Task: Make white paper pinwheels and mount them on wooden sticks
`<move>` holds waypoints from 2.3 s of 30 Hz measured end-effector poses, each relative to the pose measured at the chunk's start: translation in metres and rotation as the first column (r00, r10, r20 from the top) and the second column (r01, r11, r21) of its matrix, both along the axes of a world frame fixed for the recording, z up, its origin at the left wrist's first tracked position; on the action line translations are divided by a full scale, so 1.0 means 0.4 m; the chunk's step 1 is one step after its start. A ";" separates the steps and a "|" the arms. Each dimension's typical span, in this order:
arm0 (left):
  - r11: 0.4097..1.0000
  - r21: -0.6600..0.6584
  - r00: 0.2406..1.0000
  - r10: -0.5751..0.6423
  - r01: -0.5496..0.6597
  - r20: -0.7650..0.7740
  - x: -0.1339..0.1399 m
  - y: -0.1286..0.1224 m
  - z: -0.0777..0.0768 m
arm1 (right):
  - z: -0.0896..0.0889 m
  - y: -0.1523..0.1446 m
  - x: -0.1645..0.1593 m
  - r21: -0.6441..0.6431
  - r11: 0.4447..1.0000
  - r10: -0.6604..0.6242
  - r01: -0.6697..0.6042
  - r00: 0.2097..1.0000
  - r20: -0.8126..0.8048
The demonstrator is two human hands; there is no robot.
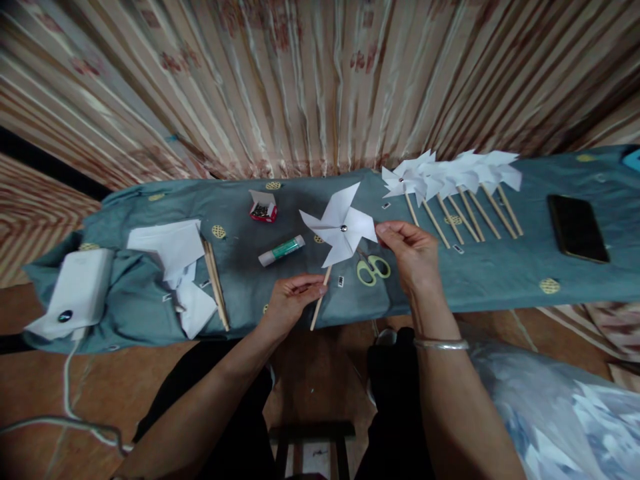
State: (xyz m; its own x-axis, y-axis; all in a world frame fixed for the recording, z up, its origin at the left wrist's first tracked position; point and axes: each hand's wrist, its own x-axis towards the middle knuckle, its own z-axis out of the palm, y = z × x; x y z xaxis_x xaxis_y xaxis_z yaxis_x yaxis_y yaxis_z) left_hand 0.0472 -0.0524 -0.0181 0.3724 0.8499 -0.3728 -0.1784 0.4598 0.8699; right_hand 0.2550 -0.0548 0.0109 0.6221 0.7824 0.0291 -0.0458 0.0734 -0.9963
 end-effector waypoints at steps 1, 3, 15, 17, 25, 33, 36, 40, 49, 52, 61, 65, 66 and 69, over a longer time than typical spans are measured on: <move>1.000 0.003 1.000 0.004 -0.004 -0.002 0.000 0.001 -0.001 | 0.001 0.000 -0.002 -0.012 1.000 0.012 -0.012 1.000 -0.006; 1.000 0.011 1.000 0.012 -0.012 -0.009 -0.001 0.003 -0.002 | 0.001 -0.001 -0.004 -0.035 0.999 0.027 -0.028 0.999 -0.024; 0.999 0.019 0.999 0.044 -0.044 -0.016 -0.005 0.010 0.003 | 0.016 -0.011 -0.028 -0.118 0.985 0.109 -0.125 0.985 -0.137; 0.998 0.024 0.998 0.055 -0.055 -0.020 -0.004 0.012 0.002 | 0.017 -0.012 -0.036 -0.112 0.983 0.131 -0.148 0.980 -0.149; 0.996 0.048 0.996 0.076 -0.075 -0.037 -0.005 0.018 0.011 | 0.009 -0.016 -0.059 -0.144 0.967 0.180 -0.212 0.961 -0.209; 0.994 0.060 0.995 0.089 -0.087 -0.034 -0.005 0.019 0.012 | 0.020 -0.023 -0.086 -0.148 0.934 0.290 -0.324 0.934 -0.210; 0.994 0.061 0.996 0.090 -0.088 -0.030 -0.004 0.018 0.009 | 0.019 -0.024 -0.098 -0.139 0.930 0.312 -0.340 0.931 -0.190; 0.994 0.082 0.996 0.079 -0.076 -0.033 -0.004 0.017 0.006 | 0.015 -0.023 -0.113 -0.145 0.929 0.313 -0.341 0.931 -0.186; 0.991 0.120 0.998 0.061 -0.056 -0.033 -0.006 0.017 0.005 | 0.005 -0.023 -0.126 -0.142 0.898 0.408 -0.418 0.908 -0.095; 0.992 0.110 0.998 0.064 -0.061 -0.025 -0.007 0.017 0.005 | 0.015 -0.034 -0.108 -0.154 0.886 0.438 -0.437 0.898 -0.028; 0.998 0.051 0.998 0.044 -0.043 -0.033 -0.003 0.008 0.006 | 0.026 -0.035 0.003 0.009 1.000 0.001 0.000 0.995 -0.100; 1.000 0.020 0.999 0.020 -0.020 -0.026 0.002 0.004 0.001 | 0.002 -0.017 0.006 -0.002 0.999 -0.048 0.048 0.997 -0.055; 1.000 0.016 1.000 0.015 -0.014 -0.025 0.002 0.003 0.000 | -0.004 -0.014 0.004 -0.002 1.000 -0.023 0.023 0.999 -0.043; 1.000 0.010 1.000 0.007 -0.007 -0.024 0.001 0.003 0.000 | -0.012 -0.007 -0.005 -0.005 0.999 0.037 -0.037 0.999 -0.029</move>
State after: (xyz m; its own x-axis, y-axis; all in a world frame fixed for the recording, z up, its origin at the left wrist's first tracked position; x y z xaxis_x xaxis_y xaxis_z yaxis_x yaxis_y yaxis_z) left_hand 0.0475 -0.0511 -0.0180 0.3572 0.8561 -0.3735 -0.1606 0.4502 0.8784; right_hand 0.2528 -0.0578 0.0061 0.5929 0.8052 0.0068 -0.0774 0.0655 -0.9948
